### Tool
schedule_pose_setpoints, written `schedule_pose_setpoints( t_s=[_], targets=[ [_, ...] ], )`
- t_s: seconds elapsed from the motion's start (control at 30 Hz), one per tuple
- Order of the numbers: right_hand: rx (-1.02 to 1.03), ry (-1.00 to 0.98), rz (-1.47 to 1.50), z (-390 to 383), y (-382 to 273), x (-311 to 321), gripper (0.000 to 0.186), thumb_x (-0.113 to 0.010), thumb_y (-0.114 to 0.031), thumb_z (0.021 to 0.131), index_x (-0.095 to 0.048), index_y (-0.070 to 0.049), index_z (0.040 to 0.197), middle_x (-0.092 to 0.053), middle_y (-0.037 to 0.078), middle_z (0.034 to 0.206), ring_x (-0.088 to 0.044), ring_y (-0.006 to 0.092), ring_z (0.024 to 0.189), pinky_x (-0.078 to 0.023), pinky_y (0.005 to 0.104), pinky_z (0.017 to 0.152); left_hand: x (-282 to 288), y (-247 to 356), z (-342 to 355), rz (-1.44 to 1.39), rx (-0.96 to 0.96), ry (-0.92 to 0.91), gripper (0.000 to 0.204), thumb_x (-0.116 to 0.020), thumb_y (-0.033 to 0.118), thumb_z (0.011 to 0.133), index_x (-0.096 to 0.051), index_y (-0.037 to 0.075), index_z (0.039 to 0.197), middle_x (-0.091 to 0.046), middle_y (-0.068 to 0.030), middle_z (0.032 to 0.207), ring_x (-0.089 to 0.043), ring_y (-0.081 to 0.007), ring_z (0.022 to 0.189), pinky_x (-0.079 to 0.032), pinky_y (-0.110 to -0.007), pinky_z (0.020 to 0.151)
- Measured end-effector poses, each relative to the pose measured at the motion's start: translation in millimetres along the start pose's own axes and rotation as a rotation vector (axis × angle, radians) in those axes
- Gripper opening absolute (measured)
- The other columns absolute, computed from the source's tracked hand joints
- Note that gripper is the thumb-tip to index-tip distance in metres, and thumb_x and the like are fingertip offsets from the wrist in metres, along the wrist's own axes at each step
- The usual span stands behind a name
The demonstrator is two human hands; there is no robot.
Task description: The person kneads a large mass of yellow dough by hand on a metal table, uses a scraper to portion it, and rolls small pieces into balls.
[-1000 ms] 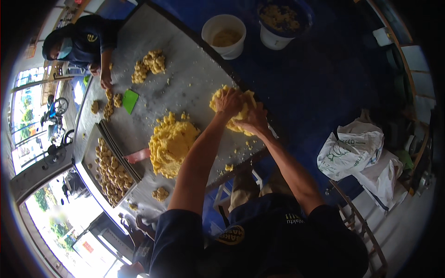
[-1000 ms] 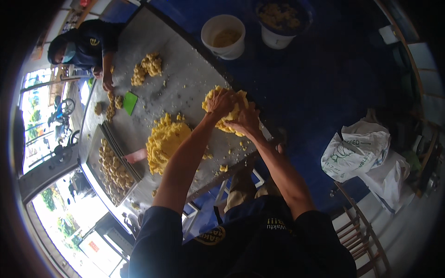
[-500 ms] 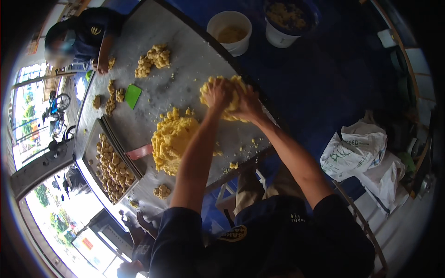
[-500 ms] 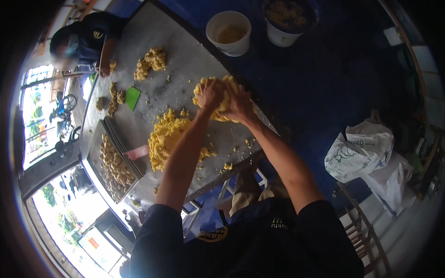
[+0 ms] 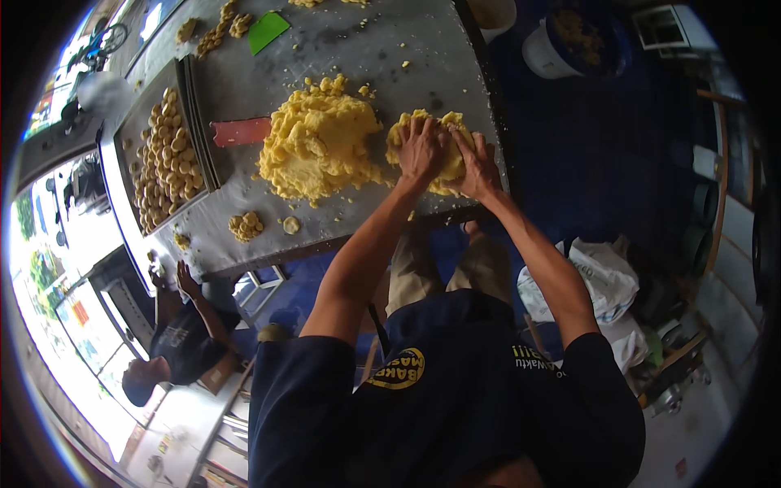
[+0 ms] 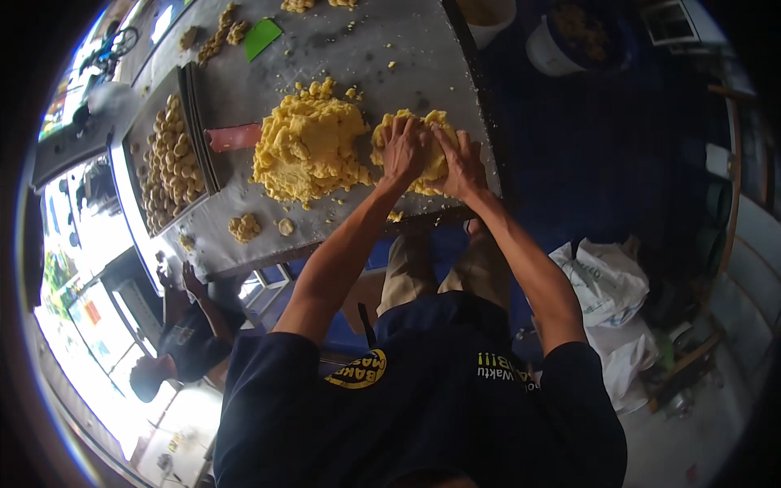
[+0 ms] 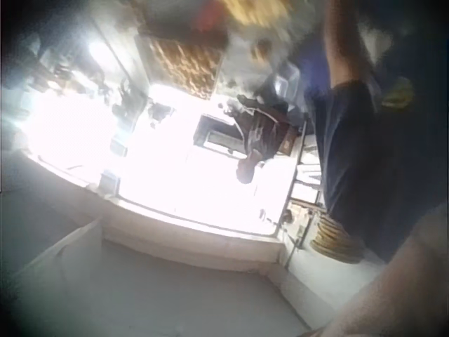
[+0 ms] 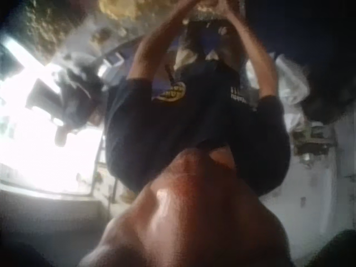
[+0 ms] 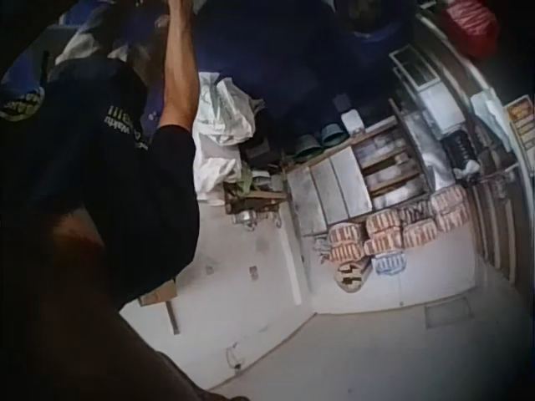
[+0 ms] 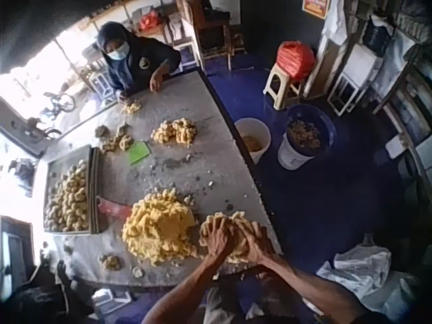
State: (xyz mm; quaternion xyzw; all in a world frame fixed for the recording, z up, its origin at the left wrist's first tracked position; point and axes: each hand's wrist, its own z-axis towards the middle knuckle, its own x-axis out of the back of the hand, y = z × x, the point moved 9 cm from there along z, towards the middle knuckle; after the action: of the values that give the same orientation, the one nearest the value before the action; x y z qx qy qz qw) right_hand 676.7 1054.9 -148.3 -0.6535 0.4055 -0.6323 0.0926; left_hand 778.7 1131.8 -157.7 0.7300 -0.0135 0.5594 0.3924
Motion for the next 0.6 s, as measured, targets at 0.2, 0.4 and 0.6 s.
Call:
schedule_pose_setpoints(
  t_s=[0.2,0.4,0.6],
  targets=[
    [0.198,-0.119,-0.053,-33,-49,-24,0.111,-0.09,-0.029,0.048,-0.035,-0.027,0.144,-0.037,0.013,0.132,-0.044,0.04,0.11,-0.049,0.0511,0.088,33,-40,-80,0.057,0.165,0.109,0.038,-0.058,0.031,0.084,-0.055,0.012,0.116,-0.049,-0.012,0.12,-0.042,-0.0407,0.115,-0.037,-0.053,0.095],
    [0.428,-0.104,-0.146,-49,-65,-89,0.108,-0.086,-0.042,0.049,-0.035,-0.032,0.144,-0.043,0.017,0.131,-0.043,0.0428,0.115,-0.044,0.0536,0.092,38,-81,-137,0.136,0.295,0.297,0.036,-0.059,0.027,0.082,-0.058,0.015,0.116,-0.053,-0.0128,0.119,-0.049,-0.0367,0.11,-0.037,-0.049,0.095],
    [0.313,-0.386,-0.161,-10,-49,-96,0.105,-0.087,-0.042,0.046,-0.042,-0.029,0.14,-0.043,0.016,0.132,-0.047,0.0407,0.109,-0.046,0.049,0.091,41,-91,-103,0.012,0.424,0.203,0.035,-0.056,0.031,0.083,-0.059,0.014,0.113,-0.053,-0.0147,0.113,-0.047,-0.0391,0.104,-0.038,-0.051,0.091]
  ],
)
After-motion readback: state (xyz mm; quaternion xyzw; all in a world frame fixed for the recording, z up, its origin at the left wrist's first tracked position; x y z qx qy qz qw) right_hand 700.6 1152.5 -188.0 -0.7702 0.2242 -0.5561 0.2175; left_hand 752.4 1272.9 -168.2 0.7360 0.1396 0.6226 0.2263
